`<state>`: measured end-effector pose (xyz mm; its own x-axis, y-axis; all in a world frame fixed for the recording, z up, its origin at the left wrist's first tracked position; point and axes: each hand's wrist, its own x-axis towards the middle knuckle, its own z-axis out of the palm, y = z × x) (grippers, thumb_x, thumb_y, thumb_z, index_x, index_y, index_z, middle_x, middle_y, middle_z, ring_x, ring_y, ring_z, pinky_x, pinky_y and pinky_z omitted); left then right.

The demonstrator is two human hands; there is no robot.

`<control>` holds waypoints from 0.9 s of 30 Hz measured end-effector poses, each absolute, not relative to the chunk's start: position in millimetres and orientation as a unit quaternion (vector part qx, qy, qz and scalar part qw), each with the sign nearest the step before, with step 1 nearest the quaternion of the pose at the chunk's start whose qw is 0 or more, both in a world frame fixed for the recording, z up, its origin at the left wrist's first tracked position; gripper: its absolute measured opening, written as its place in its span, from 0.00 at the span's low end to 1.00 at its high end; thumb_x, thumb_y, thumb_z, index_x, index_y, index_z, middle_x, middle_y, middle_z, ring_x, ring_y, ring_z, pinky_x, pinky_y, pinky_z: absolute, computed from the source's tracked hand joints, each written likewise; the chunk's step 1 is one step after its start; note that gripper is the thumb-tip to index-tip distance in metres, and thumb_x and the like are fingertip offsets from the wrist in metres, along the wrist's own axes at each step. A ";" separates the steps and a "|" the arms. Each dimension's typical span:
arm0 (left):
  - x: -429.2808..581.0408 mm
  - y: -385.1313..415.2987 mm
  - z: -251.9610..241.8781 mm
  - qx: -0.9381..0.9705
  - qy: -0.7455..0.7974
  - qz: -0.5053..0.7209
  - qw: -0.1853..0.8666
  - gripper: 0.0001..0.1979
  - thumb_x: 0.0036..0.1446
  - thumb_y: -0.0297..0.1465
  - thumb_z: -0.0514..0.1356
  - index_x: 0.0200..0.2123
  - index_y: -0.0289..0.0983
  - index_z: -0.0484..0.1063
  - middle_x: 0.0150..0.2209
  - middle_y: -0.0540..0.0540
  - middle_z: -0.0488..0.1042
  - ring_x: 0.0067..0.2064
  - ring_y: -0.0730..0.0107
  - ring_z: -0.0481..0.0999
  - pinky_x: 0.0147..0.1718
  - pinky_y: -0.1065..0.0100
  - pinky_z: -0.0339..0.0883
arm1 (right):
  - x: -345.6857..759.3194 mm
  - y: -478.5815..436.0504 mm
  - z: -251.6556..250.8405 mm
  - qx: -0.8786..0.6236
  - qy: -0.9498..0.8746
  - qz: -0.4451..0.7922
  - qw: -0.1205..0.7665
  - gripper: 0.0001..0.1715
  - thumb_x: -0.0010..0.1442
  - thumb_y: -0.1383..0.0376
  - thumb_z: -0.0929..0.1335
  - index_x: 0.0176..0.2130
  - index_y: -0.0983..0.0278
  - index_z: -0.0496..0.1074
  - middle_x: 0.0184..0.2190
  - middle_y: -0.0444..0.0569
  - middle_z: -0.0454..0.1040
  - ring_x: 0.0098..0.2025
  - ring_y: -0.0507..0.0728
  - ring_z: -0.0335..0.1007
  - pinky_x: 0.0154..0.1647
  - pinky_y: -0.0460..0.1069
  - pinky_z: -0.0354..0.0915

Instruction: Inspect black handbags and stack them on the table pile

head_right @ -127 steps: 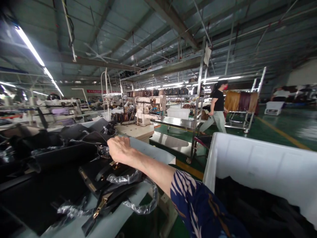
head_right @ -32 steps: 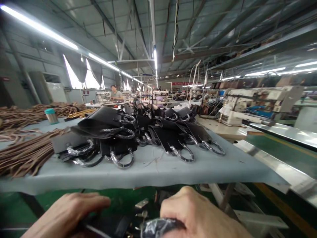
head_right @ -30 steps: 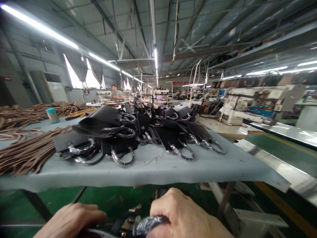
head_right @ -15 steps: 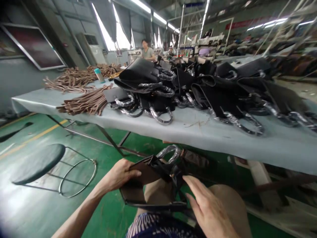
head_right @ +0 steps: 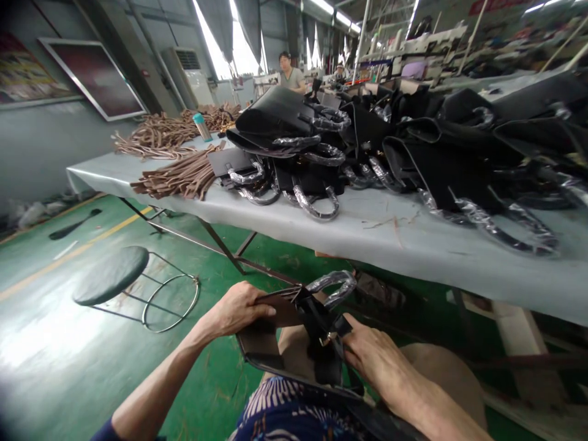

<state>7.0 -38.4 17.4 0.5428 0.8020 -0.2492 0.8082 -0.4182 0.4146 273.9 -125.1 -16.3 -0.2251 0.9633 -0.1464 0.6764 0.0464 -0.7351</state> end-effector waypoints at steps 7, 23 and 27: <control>23.1 -37.0 15.0 0.852 0.447 0.020 0.272 0.10 0.55 0.36 0.55 0.34 0.38 0.74 0.29 0.50 0.74 0.29 0.71 0.70 0.25 0.74 0.56 | 209.4 -114.3 -12.8 -0.325 -0.636 0.680 0.162 0.12 0.53 0.62 0.65 0.33 0.63 0.77 0.54 0.49 0.64 0.53 0.60 0.62 0.56 0.52 0.54; 20.6 -63.4 25.7 0.881 0.402 0.083 0.234 0.07 0.54 0.27 0.55 0.36 0.38 0.70 0.53 0.47 0.62 0.51 0.62 0.64 0.48 0.64 0.61 | 165.6 -116.1 -33.9 -0.435 -0.630 0.582 0.275 0.11 0.53 0.68 0.63 0.37 0.63 0.70 0.42 0.48 0.70 0.47 0.56 0.64 0.53 0.51 0.57; 28.8 -67.9 27.2 0.886 0.426 0.003 0.181 0.11 0.51 0.28 0.56 0.40 0.38 0.69 0.51 0.44 0.63 0.46 0.59 0.67 0.42 0.62 0.65 | 163.7 -118.7 -29.1 -0.431 -0.635 0.581 0.273 0.15 0.56 0.66 0.62 0.44 0.64 0.70 0.46 0.51 0.70 0.50 0.57 0.63 0.55 0.53 0.55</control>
